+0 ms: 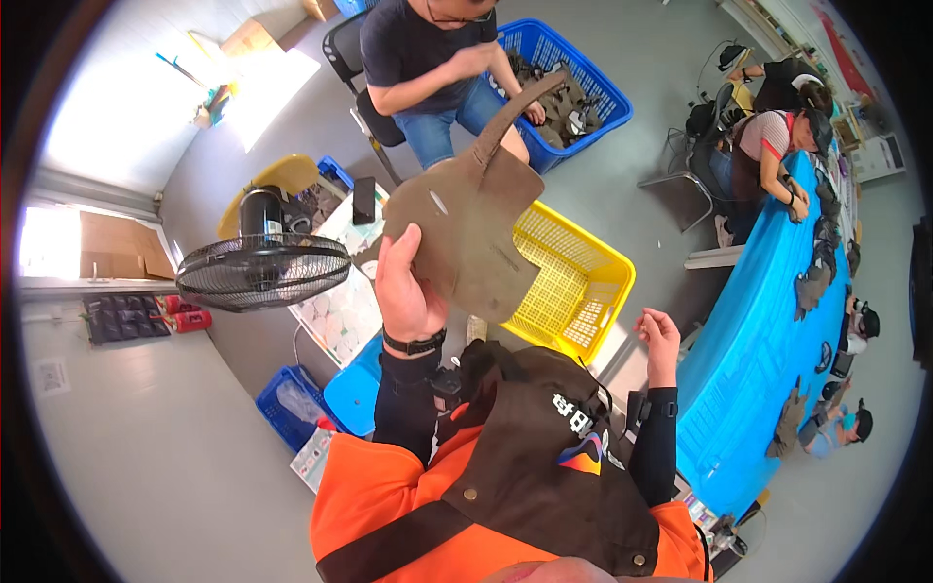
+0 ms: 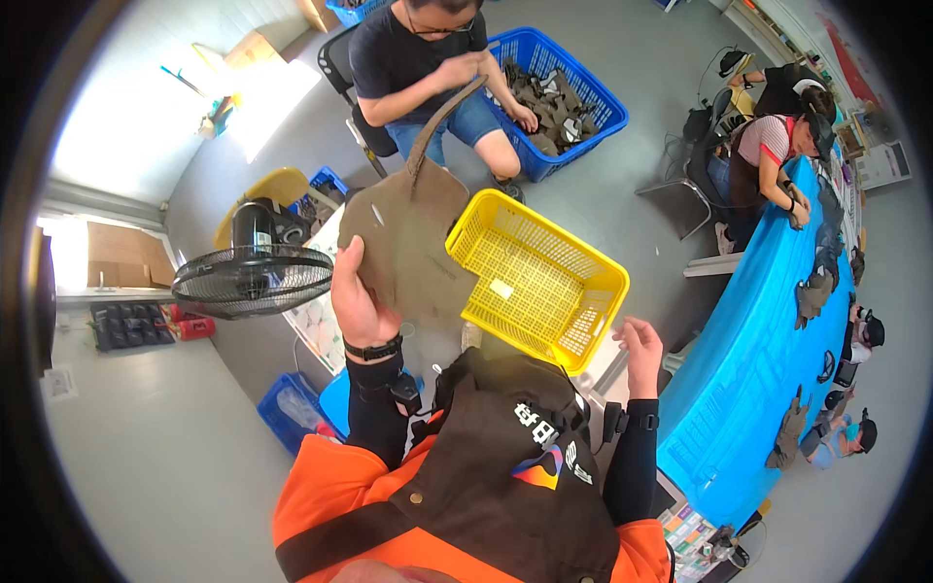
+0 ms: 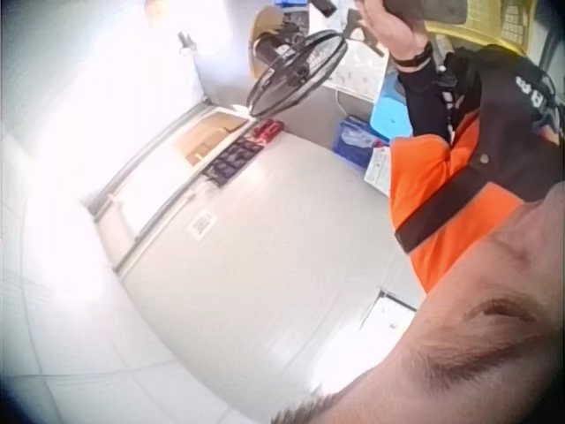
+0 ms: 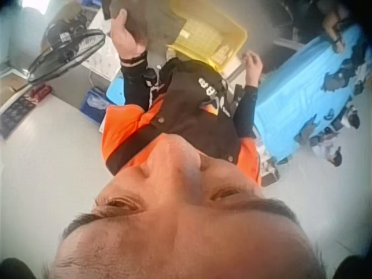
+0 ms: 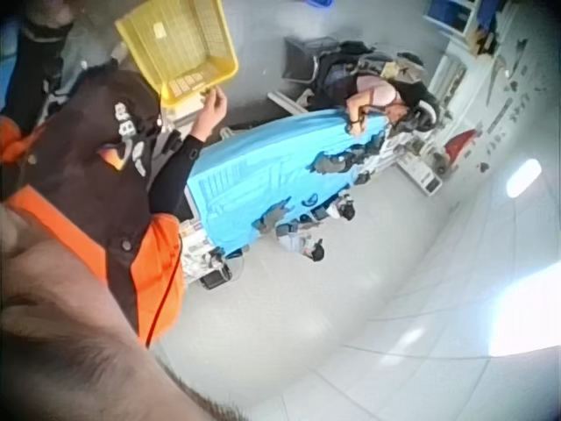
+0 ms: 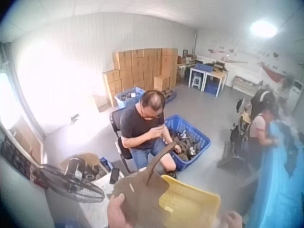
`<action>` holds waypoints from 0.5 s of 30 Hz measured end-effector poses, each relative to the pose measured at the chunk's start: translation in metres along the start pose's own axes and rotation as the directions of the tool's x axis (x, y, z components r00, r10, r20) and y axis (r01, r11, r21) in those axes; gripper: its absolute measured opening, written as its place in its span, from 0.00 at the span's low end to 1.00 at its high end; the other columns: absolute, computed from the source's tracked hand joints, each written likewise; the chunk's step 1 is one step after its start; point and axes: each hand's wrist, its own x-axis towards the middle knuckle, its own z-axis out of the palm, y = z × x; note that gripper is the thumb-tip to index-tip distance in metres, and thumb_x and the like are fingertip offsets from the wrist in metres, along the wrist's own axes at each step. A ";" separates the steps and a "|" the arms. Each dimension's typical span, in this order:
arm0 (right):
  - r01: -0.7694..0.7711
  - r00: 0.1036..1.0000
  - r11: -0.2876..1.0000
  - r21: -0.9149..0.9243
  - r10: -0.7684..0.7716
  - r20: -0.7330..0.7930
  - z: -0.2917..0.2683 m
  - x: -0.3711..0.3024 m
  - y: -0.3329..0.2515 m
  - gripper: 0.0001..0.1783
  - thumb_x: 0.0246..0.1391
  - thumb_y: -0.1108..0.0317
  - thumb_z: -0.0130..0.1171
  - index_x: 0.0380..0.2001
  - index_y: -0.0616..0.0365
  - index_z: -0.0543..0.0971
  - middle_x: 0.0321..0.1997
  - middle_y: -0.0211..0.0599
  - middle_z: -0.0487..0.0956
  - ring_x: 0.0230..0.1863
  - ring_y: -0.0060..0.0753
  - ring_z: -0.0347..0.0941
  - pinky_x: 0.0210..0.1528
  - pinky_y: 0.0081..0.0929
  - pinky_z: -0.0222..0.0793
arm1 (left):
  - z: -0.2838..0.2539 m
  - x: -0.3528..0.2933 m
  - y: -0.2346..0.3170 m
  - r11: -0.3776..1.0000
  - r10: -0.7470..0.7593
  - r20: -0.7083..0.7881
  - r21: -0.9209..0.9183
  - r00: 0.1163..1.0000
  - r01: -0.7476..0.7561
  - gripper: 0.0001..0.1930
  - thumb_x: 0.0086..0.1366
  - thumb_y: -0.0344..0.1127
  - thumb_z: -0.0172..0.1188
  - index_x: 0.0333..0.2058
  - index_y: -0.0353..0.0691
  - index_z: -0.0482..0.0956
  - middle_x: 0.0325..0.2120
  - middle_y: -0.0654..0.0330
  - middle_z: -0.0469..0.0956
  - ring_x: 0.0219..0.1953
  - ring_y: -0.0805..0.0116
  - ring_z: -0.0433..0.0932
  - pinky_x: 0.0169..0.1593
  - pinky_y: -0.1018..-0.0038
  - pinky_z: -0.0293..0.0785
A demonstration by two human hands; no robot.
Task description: Inspecting and applying glue to shoe upper components in a manufacturing setting.
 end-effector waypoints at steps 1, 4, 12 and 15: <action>0.010 1.000 1.000 0.008 -0.010 -0.003 0.001 -0.001 0.000 0.09 0.56 0.70 0.54 0.38 0.63 0.76 0.30 0.33 0.78 0.30 0.22 0.74 0.31 0.17 0.65 | 0.003 -0.003 0.001 0.998 -0.046 0.025 -0.041 0.999 0.047 0.18 0.65 0.37 0.48 0.50 0.35 0.68 0.45 0.56 0.75 0.46 0.63 0.76 0.49 0.66 0.71; 0.000 0.999 1.000 0.024 0.001 -0.032 0.002 -0.004 0.002 0.09 0.56 0.70 0.54 0.38 0.64 0.76 0.30 0.33 0.78 0.30 0.22 0.74 0.31 0.17 0.65 | 0.010 -0.006 0.005 0.990 -0.086 0.106 -0.107 0.991 0.097 0.20 0.66 0.39 0.46 0.53 0.34 0.66 0.49 0.54 0.73 0.49 0.61 0.74 0.53 0.66 0.68; -0.029 0.997 0.999 0.016 0.030 -0.074 -0.001 -0.010 0.005 0.09 0.56 0.70 0.54 0.39 0.63 0.76 0.30 0.34 0.78 0.30 0.22 0.75 0.31 0.16 0.64 | 0.008 0.006 0.009 0.940 -0.198 0.244 -0.227 0.949 0.255 0.23 0.67 0.41 0.45 0.55 0.33 0.65 0.52 0.52 0.71 0.51 0.60 0.72 0.56 0.65 0.66; -0.031 0.997 0.999 0.013 0.032 -0.077 0.001 -0.011 0.005 0.09 0.56 0.70 0.54 0.38 0.63 0.76 0.30 0.34 0.78 0.30 0.22 0.75 0.31 0.15 0.64 | 0.004 0.010 0.007 0.899 -0.255 0.231 -0.300 0.939 0.318 0.21 0.66 0.38 0.46 0.54 0.33 0.65 0.51 0.53 0.71 0.51 0.61 0.72 0.54 0.65 0.67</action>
